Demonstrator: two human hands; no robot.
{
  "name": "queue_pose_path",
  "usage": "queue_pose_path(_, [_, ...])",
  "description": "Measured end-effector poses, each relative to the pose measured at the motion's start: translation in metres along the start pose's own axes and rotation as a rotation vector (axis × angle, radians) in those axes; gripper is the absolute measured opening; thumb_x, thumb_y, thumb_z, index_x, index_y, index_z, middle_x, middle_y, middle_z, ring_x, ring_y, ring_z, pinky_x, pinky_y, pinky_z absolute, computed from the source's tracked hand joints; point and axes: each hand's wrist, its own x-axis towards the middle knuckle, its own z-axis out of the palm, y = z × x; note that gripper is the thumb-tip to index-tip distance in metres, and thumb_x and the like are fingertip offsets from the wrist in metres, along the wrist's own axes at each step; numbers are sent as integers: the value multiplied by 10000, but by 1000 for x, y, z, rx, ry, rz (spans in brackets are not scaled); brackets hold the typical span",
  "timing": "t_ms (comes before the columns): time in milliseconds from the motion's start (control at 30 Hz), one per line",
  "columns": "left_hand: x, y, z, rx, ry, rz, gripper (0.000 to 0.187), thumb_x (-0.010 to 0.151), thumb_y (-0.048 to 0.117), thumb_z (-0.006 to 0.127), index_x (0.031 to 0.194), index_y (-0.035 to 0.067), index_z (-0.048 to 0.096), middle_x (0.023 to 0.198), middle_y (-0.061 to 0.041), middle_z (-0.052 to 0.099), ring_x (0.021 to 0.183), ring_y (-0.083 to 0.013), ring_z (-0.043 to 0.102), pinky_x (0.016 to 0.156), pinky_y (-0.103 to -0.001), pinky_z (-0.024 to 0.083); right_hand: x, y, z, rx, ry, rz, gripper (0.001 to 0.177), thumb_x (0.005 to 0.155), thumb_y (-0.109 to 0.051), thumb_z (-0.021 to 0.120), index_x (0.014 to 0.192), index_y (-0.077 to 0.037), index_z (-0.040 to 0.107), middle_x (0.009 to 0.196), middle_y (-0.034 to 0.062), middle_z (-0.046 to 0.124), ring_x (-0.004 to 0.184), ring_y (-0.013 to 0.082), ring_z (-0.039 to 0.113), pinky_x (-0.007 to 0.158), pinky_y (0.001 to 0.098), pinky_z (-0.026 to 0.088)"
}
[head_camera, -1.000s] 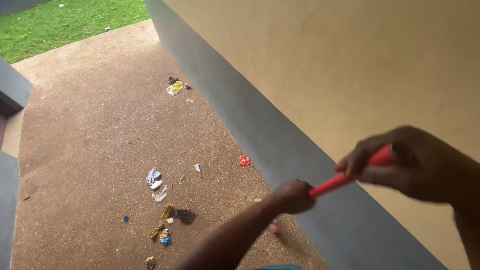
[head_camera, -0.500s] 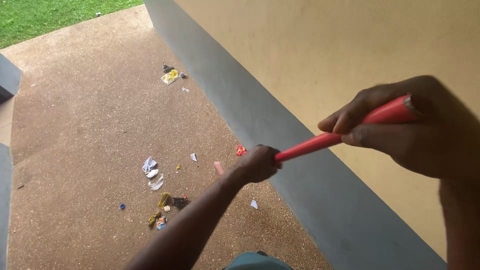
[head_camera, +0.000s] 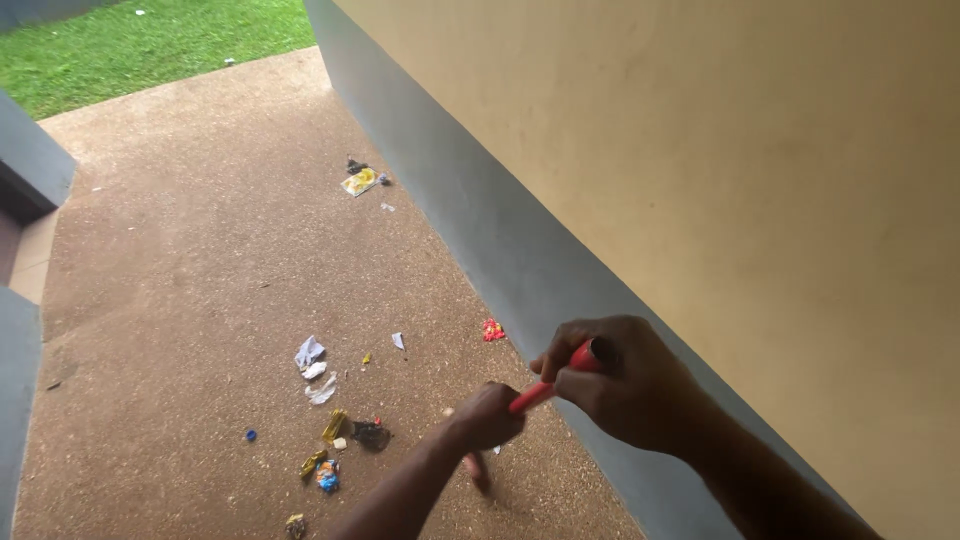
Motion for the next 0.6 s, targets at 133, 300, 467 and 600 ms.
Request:
queue_pose_path(133, [-3,-42,-25,58,90,-61,195,1021,156,551,1037,134,744,801,-51,707,610,-124,634,622,-327,589,16,28,36,129,35,-99,76,760,1,691,797,-23,754,959,112,827,876,179,805,788,296,636])
queue_pose_path(300, [0,-61,-49,152,282,-45,139,993,174,620,999,149,757,802,-28,730,616,-123,660,619,-334,590,26,44,30,255,5,-191,68,796,-6,701,836,-18,755,1044,138,843,964,224,809,858,338,638])
queue_pose_path(467, [7,5,-68,199,328,38,151,1003,233,638,1037,184,777,822,-53,746,668,-153,673,637,-378,592,12,1,-19,17,123,-192,160,815,-117,760,956,-67,818,846,99,817,751,167,742,699,295,583])
queue_pose_path(600, [10,57,-57,11,160,-2,148,974,260,672,1064,191,767,870,-38,744,731,-170,710,712,-379,615,3,-44,-32,-301,176,-66,165,850,-256,797,895,-105,847,649,75,768,561,187,680,549,337,547])
